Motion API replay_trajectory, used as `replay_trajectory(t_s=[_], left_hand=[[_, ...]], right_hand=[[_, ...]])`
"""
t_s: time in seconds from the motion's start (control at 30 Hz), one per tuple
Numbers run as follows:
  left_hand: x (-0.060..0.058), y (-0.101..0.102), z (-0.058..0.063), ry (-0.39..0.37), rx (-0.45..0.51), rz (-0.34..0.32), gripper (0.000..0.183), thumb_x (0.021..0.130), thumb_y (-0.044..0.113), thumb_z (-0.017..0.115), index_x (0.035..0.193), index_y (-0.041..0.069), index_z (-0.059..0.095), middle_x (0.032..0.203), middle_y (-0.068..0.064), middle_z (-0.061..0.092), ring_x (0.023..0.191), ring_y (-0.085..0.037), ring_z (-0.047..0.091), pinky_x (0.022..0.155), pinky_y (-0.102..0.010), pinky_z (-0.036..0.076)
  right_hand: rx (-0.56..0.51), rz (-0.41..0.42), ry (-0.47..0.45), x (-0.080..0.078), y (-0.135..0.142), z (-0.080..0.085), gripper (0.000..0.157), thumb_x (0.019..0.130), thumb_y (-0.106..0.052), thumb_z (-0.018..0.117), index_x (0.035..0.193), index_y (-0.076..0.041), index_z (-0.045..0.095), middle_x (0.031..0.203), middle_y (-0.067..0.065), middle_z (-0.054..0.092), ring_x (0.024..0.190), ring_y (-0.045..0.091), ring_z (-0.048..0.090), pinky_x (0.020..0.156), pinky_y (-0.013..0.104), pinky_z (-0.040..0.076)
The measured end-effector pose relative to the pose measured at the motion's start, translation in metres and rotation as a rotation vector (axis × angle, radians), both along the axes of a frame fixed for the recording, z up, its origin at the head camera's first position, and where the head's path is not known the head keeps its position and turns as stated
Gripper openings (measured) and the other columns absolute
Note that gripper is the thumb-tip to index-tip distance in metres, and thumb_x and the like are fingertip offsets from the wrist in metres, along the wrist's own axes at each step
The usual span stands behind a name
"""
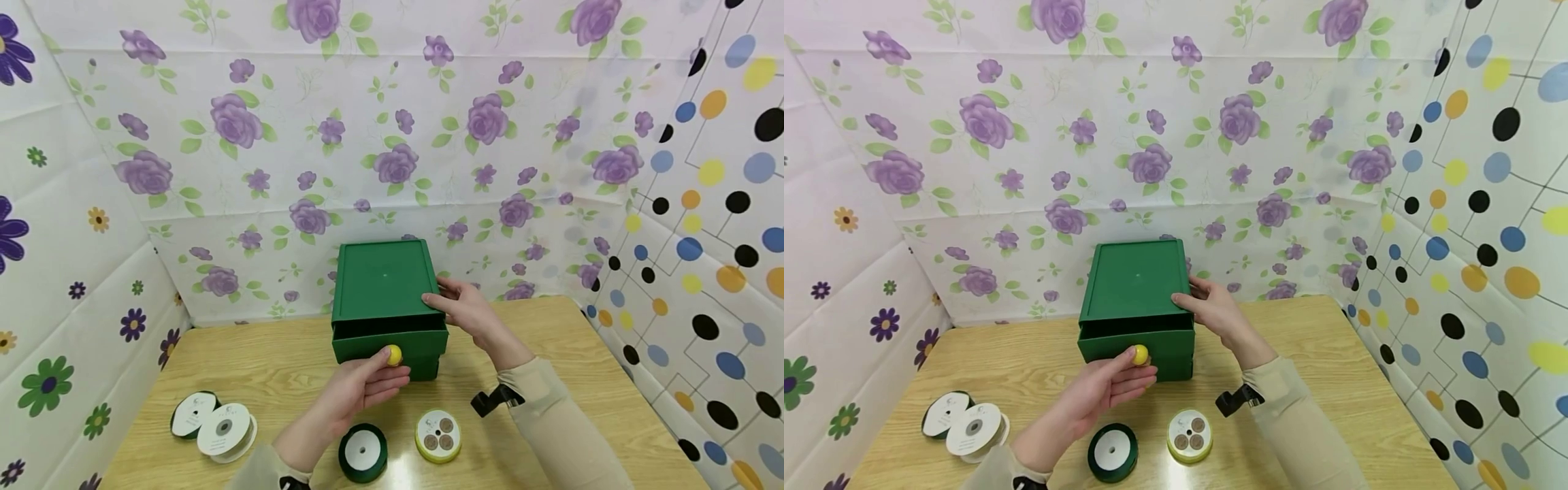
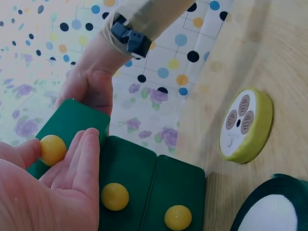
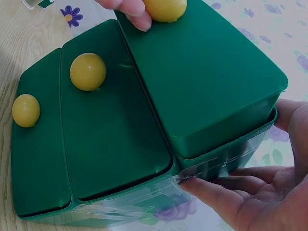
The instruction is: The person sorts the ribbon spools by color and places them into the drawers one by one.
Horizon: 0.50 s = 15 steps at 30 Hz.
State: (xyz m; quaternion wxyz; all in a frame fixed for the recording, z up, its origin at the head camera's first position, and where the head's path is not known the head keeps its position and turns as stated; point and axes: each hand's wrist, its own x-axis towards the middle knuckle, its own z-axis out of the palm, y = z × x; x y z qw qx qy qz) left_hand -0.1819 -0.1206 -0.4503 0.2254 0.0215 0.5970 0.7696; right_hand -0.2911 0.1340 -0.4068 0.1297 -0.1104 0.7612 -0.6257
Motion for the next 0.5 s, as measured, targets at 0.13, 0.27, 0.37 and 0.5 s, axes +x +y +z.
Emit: replay_trajectory(t_s=[0.13, 0.27, 0.37, 0.5], left_hand=[[0.008, 0.000, 0.001, -0.002, -0.016, -0.014, 0.073, 0.106, 0.053, 0.064, 0.144, -0.009, 0.058, 0.129, -0.015, 0.075, 0.120, -0.022, 0.072, 0.104, -0.034, 0.057], [0.015, 0.001, 0.000, -0.015, -0.025, -0.022, 0.070, 0.106, 0.054, 0.064, 0.141, -0.006, 0.061, 0.129, -0.014, 0.075, 0.121, -0.023, 0.072, 0.105, -0.035, 0.057], [0.019, 0.001, -0.001, -0.027, -0.025, -0.028, 0.068, 0.105, 0.054, 0.065, 0.138, -0.005, 0.064, 0.128, -0.015, 0.075, 0.121, -0.024, 0.072, 0.105, -0.037, 0.056], [0.025, 0.001, -0.003, -0.028, -0.040, -0.042, 0.067, 0.106, 0.055, 0.063, 0.139, -0.003, 0.065, 0.128, -0.015, 0.075, 0.122, -0.025, 0.072, 0.105, -0.039, 0.057]], right_hand=[[-0.003, 0.007, -0.008, -0.001, 0.001, 0.000, 0.084, 0.105, -0.035, 0.072, 0.169, -0.005, 0.027, 0.167, 0.021, 0.040, 0.147, 0.039, 0.049, 0.117, 0.060, 0.044], [0.002, 0.011, -0.009, -0.001, 0.002, 0.001, 0.085, 0.105, -0.035, 0.071, 0.170, -0.004, 0.025, 0.167, 0.021, 0.039, 0.148, 0.039, 0.047, 0.117, 0.060, 0.043], [0.010, 0.010, -0.009, -0.001, 0.002, 0.001, 0.086, 0.105, -0.036, 0.071, 0.170, -0.005, 0.025, 0.167, 0.021, 0.039, 0.149, 0.039, 0.046, 0.118, 0.061, 0.043], [0.009, 0.015, -0.014, 0.000, 0.002, 0.000, 0.086, 0.105, -0.037, 0.072, 0.170, -0.005, 0.026, 0.168, 0.021, 0.038, 0.149, 0.040, 0.046, 0.118, 0.061, 0.042]])
